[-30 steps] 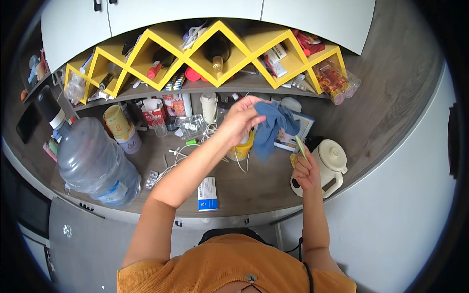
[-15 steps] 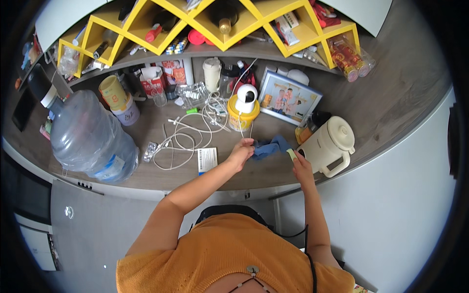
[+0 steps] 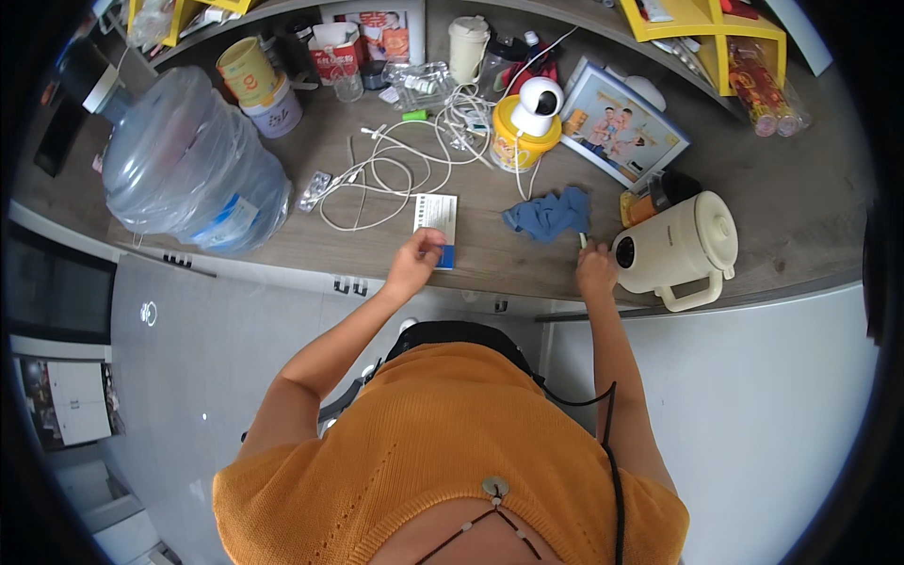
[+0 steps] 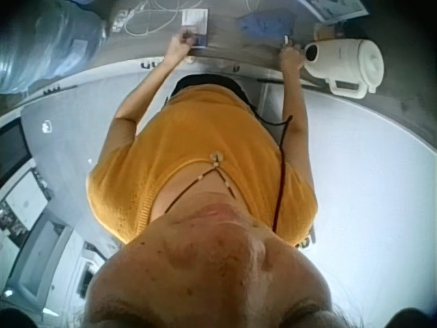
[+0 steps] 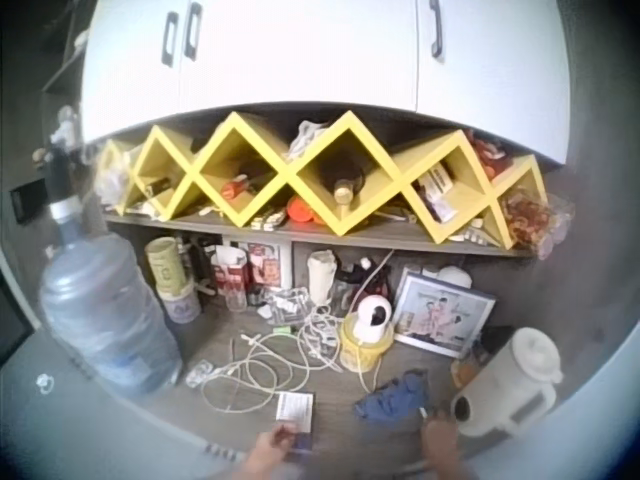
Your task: The person untangles a white cable, wipes a wine bottle with a blue cloth, places it into a yellow rack, and organizes several blue boxes on a shelf.
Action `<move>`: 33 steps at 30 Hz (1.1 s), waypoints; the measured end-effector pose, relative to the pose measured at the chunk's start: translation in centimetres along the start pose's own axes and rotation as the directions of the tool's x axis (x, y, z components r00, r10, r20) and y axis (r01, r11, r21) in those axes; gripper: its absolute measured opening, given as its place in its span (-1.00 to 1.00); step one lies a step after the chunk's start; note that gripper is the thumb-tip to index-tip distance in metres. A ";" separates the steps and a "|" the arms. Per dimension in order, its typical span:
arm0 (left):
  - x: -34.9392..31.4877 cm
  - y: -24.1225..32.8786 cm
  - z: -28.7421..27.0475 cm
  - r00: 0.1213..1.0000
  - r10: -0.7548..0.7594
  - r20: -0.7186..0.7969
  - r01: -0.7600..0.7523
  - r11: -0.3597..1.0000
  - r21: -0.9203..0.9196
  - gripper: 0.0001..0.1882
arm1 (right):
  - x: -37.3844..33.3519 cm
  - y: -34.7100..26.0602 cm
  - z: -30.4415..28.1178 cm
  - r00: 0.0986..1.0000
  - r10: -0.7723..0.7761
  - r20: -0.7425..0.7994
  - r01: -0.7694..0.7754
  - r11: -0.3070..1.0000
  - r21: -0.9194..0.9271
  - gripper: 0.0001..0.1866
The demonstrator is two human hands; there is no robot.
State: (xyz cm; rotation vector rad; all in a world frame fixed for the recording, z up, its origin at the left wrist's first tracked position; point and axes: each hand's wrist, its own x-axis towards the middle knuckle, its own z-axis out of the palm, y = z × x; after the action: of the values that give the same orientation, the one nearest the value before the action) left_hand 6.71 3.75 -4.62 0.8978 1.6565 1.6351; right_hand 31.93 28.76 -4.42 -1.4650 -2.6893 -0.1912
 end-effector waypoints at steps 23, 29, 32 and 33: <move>-3.1 -2.5 -2.1 0.984 -0.093 -0.151 0.154 0.872 0.465 -0.66 | -4.7 -19.6 -0.6 0.932 -0.330 0.148 0.110 0.650 0.752 -0.53; -3.7 0.7 -0.8 0.998 -0.064 0.005 0.058 0.944 0.325 -0.68 | -5.3 -18.9 -3.8 0.949 -0.164 0.270 -0.231 0.222 0.947 -0.57; -3.5 2.7 0.0 0.995 -0.060 0.086 0.039 0.973 0.229 -0.63 | -4.8 -17.3 -5.4 0.958 -0.130 0.257 -0.251 0.056 0.966 -0.58; -3.3 3.4 0.2 0.995 -0.031 0.093 0.016 0.986 0.167 -0.62 | -4.4 -16.5 -6.1 0.963 -0.136 0.232 -0.239 -0.038 0.970 -0.57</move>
State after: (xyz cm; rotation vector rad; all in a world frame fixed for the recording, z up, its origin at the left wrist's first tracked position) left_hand 8.88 1.16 -1.30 1.0179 1.7500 1.4314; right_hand 20.49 15.33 -0.11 -0.9223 -1.7046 1.7668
